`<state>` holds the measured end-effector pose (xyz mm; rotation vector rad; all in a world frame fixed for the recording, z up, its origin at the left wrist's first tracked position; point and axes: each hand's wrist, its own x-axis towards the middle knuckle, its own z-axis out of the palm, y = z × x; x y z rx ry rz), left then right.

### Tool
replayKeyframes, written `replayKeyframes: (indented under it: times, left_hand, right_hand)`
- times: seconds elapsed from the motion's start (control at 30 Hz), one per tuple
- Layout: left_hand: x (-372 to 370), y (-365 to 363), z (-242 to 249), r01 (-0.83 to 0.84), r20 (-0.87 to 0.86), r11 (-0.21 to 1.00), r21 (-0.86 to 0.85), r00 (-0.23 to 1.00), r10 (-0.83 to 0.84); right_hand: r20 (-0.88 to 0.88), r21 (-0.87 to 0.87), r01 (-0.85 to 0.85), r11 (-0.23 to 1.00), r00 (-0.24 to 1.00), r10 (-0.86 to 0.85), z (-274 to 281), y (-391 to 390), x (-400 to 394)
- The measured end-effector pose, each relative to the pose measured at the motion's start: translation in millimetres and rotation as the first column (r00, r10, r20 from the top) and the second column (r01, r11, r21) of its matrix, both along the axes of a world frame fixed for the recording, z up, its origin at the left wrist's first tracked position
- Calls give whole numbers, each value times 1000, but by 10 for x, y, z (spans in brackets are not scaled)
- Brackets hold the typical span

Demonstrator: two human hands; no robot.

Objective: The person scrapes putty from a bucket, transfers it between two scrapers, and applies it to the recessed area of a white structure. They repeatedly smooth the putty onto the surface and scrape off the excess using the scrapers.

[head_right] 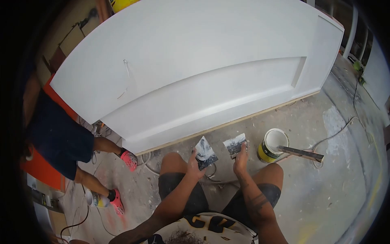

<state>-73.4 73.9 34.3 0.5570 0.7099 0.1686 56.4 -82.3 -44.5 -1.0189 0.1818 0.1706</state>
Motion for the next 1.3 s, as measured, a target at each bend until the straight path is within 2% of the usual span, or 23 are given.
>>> replayKeyframes:
  times: [0.17,0.27,0.33,0.37,0.43,0.5,0.53,0.57,0.6,0.67,0.73,0.77,0.8,0.83,0.87,0.9,0.93,0.97,1.0,1.07,1.2,1.27,1.3]
  left_hand:
    - [105,1,67,11,159,999,-31,987,-6]
    - [52,7,10,6,173,1000,-23,985,-2]
    - [58,34,-78,21,104,999,-48,994,-15]
    - [74,-17,-45,22,206,1000,-16,978,-19]
    - [120,-74,62,7,165,996,-87,986,7]
    - [139,-130,3,9,161,994,-107,987,8]
    - [173,-155,-34,-9,158,995,-100,987,24]
    - [209,-231,-101,-8,161,995,-97,987,24]
    - [207,-285,-141,-24,188,999,-28,982,29]
    - [187,-343,-144,-19,235,999,-45,971,29]
    - [135,-298,-197,64,281,994,-88,959,-37]
    - [168,-233,-310,82,241,994,-74,968,-62]
    - [156,-254,-249,89,239,996,-32,968,-79]
    - [28,-165,-645,-63,328,749,660,920,-212]
    - [20,-111,-946,-342,352,93,935,867,-354]
    - [121,-304,-635,-356,371,115,928,841,-393]
    - [89,-522,-17,-130,263,632,764,957,-121]
    - [91,-635,270,-21,-25,956,294,999,29]
    - [55,-768,409,-21,4,950,311,1000,20]
    - [42,-671,161,0,60,848,531,997,-38]
    - [143,-656,88,-33,88,763,645,996,-32]
    - [189,-651,111,-47,107,734,678,994,-35]
    - [189,-661,118,-46,97,710,702,995,-31]
  right_hand:
    - [-22,35,33,999,999,-33,456,-5,-95]
    - [-110,-8,30,1000,993,-30,392,-24,-84]
    - [-11,-60,25,998,1000,-26,258,-71,-107]
    - [10,-36,34,999,999,-34,281,-77,-139]
    - [43,-26,38,999,998,-37,439,-104,-222]
    - [67,-76,-109,991,991,114,568,-173,-268]
    - [226,-354,-41,934,966,128,412,-205,-248]
    - [364,-597,86,797,915,175,178,-290,-261]
    - [369,-626,144,766,920,130,64,-332,-321]
    - [213,-850,68,523,952,222,-128,-342,-379]
    - [229,-507,-3,862,964,139,370,-180,-511]
    - [249,-318,-2,948,965,86,647,-108,-573]
    - [262,-412,9,911,959,109,653,-122,-643]
    - [217,-285,-47,957,970,112,720,-103,-741]
    - [186,-131,-115,985,973,138,757,-107,-800]
    - [205,-138,-64,988,974,92,755,-181,-819]
    - [351,-263,-37,964,927,131,764,-221,-841]
    - [472,-378,5,926,861,188,720,-257,-850]
    - [500,-360,23,933,849,171,928,-454,-915]
    - [450,-388,-114,915,843,296,1029,-568,-913]
    - [683,-484,152,862,682,263,1145,-695,-870]
    - [324,-368,-339,866,826,462,1325,-812,-985]
    - [329,-370,-331,868,827,456,1345,-807,-988]
